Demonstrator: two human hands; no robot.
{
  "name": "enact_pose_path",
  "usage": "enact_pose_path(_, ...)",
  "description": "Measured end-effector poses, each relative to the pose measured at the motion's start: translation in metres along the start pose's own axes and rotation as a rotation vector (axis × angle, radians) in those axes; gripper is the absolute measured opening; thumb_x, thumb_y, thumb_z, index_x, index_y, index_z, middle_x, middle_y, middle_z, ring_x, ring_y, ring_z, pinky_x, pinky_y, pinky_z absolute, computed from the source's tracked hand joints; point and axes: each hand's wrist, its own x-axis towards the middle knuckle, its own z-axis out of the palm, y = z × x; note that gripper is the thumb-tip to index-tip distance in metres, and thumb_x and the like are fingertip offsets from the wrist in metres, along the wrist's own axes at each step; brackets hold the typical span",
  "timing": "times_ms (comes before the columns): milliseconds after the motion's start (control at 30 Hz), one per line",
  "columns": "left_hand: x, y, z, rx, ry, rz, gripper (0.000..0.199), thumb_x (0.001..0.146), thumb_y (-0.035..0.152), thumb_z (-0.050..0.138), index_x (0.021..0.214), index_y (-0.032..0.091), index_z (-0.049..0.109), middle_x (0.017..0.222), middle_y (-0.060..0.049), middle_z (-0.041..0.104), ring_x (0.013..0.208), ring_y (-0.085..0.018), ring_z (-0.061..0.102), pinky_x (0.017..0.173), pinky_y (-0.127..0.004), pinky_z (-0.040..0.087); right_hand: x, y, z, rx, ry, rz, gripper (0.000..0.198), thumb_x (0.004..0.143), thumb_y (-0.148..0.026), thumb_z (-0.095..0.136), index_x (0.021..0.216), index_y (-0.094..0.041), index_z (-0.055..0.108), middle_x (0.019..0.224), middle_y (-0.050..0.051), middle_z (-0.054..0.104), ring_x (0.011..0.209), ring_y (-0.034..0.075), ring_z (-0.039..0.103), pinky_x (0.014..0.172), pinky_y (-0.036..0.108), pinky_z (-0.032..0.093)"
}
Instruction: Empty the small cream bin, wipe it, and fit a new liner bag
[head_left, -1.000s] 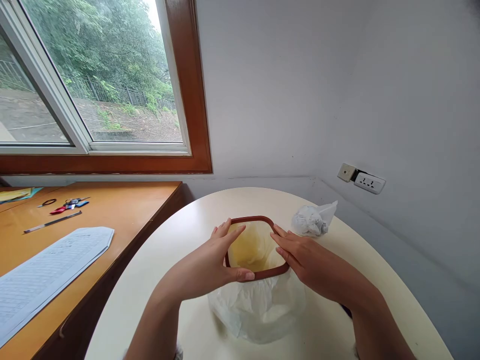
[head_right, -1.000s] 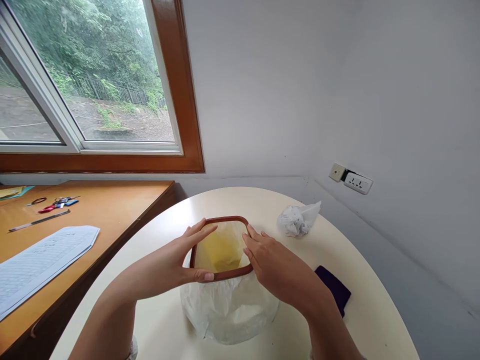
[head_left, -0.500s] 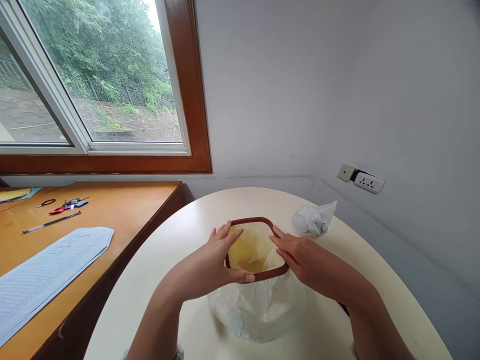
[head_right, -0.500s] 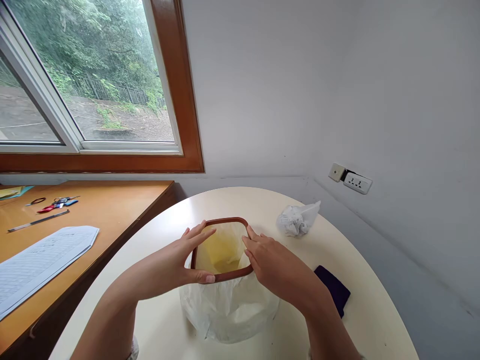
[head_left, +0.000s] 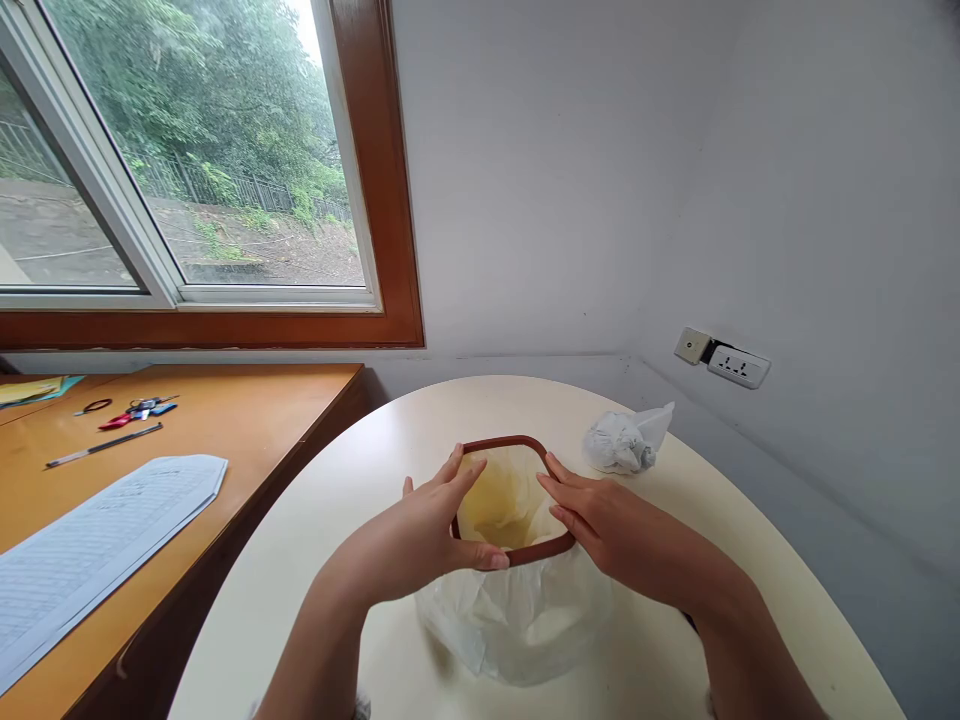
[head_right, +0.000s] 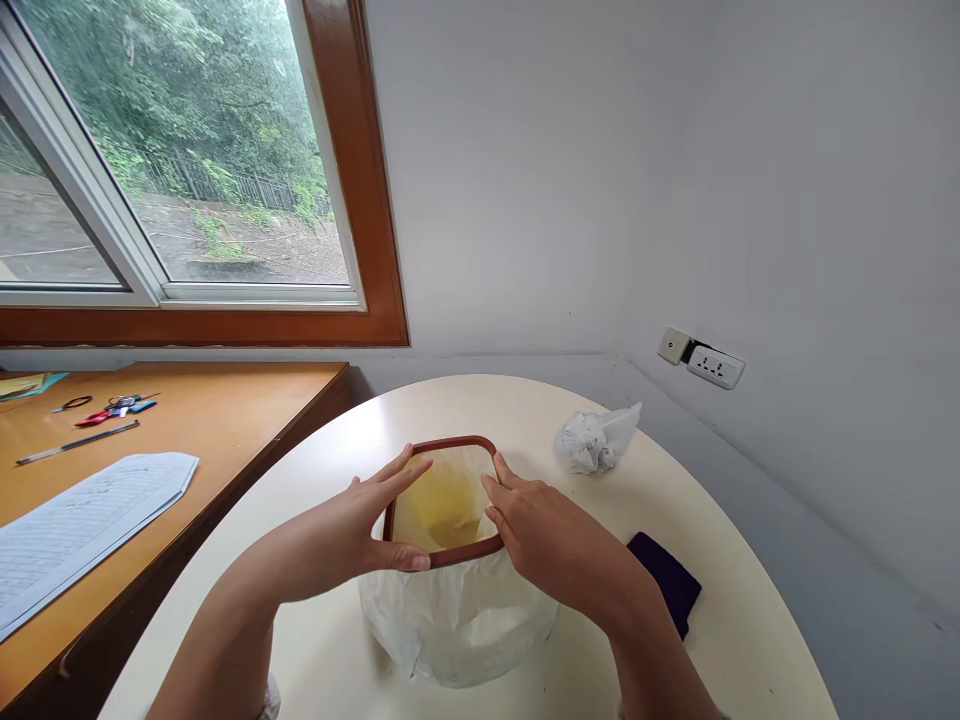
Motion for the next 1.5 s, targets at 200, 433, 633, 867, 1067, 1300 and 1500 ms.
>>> enact_pose_path(200, -0.001, 0.001, -0.001, 0.053, -0.001, -0.032, 0.083, 0.068, 0.069, 0.05, 0.138, 0.031, 0.024, 0.15, -0.01, 0.001, 0.135, -0.033, 0.013, 0.105, -0.057, 0.003, -0.001, 0.0, -0.001, -0.014, -0.021, 0.006, 0.042, 0.093, -0.027, 0.026, 0.128, -0.014, 0.045, 0.141, 0.015, 0.032, 0.119, 0.026, 0.047, 0.092, 0.039, 0.042)
enact_pose_path(433, 0.0, -0.004, 0.001, 0.064, -0.001, -0.022, 0.074, 0.068, 0.07, 0.049, 0.128, 0.027, 0.044, 0.15, -0.011, 0.003, 0.133, -0.037, 0.019, 0.105, -0.058, 0.005, -0.001, 0.0, -0.001, -0.024, -0.006, 0.001, 0.04, 0.092, -0.025, 0.027, 0.123, -0.013, 0.049, 0.14, 0.016, 0.034, 0.116, 0.026, 0.05, 0.092, 0.039, 0.042)
enact_pose_path(633, 0.001, -0.007, 0.002, 0.076, 0.002, 0.002, 0.07, 0.069, 0.07, 0.047, 0.124, 0.028, 0.047, 0.15, -0.01, 0.005, 0.134, -0.036, 0.015, 0.104, -0.059, 0.001, -0.001, 0.0, -0.002, -0.006, -0.006, 0.005, 0.037, 0.093, -0.026, 0.026, 0.112, -0.014, 0.056, 0.139, 0.016, 0.037, 0.111, 0.026, 0.054, 0.089, 0.037, 0.042)
enact_pose_path(867, 0.001, -0.012, 0.003, 0.086, 0.008, 0.041, 0.064, 0.072, 0.067, 0.048, 0.122, 0.028, 0.048, 0.15, -0.01, 0.011, 0.135, -0.034, 0.014, 0.104, -0.058, 0.003, 0.0, -0.003, -0.004, 0.033, 0.005, 0.016, 0.037, 0.093, -0.027, 0.027, 0.111, -0.014, 0.056, 0.134, 0.015, 0.044, 0.105, 0.024, 0.057, 0.088, 0.035, 0.042)
enact_pose_path(1067, 0.001, -0.01, 0.001, 0.128, -0.014, 0.056, 0.06, 0.076, 0.065, 0.043, 0.119, 0.024, 0.051, 0.145, -0.014, 0.026, 0.136, -0.031, 0.009, 0.103, -0.06, 0.002, 0.0, -0.004, -0.004, 0.024, 0.031, 0.022, 0.037, 0.092, -0.027, 0.027, 0.106, -0.016, 0.06, 0.129, 0.013, 0.05, 0.092, 0.021, 0.062, 0.077, 0.032, 0.046)
enact_pose_path(1300, 0.0, -0.008, 0.001, 0.102, -0.016, 0.083, 0.056, 0.077, 0.064, 0.043, 0.112, 0.023, 0.056, 0.137, -0.015, 0.039, 0.137, -0.028, 0.002, 0.103, -0.061, 0.001, 0.0, -0.004, -0.001, -0.004, 0.04, 0.038, 0.039, 0.092, -0.027, 0.025, 0.1, -0.014, 0.062, 0.135, 0.014, 0.043, 0.086, 0.019, 0.063, 0.072, 0.03, 0.047)
enact_pose_path(1500, -0.004, 0.0, -0.003, 0.082, -0.045, 0.068, 0.053, 0.077, 0.065, 0.042, 0.101, 0.021, 0.061, 0.121, -0.015, 0.054, 0.136, -0.024, -0.012, 0.102, -0.062, 0.0, 0.0, -0.011, -0.003, -0.011, 0.056, 0.06, 0.041, 0.092, -0.027, 0.025, 0.086, -0.016, 0.063, 0.128, 0.013, 0.051, 0.074, 0.016, 0.063, 0.07, 0.029, 0.047)
